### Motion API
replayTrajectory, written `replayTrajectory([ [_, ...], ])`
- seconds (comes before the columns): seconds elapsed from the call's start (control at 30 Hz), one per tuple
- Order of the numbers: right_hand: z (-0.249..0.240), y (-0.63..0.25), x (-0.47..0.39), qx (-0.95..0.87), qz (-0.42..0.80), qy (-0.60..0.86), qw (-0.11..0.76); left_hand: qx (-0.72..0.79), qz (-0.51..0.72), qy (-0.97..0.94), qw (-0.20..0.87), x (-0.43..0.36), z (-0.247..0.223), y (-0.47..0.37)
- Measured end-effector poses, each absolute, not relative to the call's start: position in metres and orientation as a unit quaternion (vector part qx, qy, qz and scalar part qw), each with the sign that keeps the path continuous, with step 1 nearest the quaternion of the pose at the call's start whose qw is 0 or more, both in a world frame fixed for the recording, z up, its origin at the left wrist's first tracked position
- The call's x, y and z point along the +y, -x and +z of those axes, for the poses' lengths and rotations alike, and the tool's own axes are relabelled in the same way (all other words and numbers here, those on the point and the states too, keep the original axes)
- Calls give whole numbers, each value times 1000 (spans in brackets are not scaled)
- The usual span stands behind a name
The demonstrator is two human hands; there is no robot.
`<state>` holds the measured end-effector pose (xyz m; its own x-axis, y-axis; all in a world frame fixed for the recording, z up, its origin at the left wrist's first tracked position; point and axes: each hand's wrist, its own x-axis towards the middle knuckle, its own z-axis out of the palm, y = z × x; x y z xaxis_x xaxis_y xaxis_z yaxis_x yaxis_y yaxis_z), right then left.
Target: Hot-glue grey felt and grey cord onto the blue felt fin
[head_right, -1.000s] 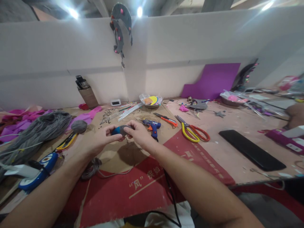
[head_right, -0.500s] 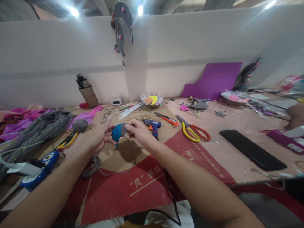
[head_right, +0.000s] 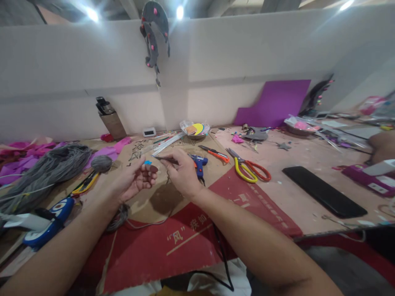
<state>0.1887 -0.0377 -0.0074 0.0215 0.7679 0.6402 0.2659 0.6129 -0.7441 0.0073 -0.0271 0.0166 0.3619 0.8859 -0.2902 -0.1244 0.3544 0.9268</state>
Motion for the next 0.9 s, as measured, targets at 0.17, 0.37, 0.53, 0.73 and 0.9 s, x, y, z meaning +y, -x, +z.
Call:
replayTrajectory([
  [0.17,-15,-189,-41,-792,-30,363,491,362,420,-437,708,-34,16,-16],
  [0.37,-13,-190,-39,-802,-36,388,452,353,429,-525,644,-29,15,-13],
  [0.53,-4,-191,-36,-738,114,387,542,418,417,-583,558,-24,10,-10],
  [0.73,-15,-191,-18,-661,452,374,468,441,370,-651,494,-24,13,-8],
  [0.9,-7,-200,-20,-723,288,435,453,474,362,-623,506,-23,13,-5],
])
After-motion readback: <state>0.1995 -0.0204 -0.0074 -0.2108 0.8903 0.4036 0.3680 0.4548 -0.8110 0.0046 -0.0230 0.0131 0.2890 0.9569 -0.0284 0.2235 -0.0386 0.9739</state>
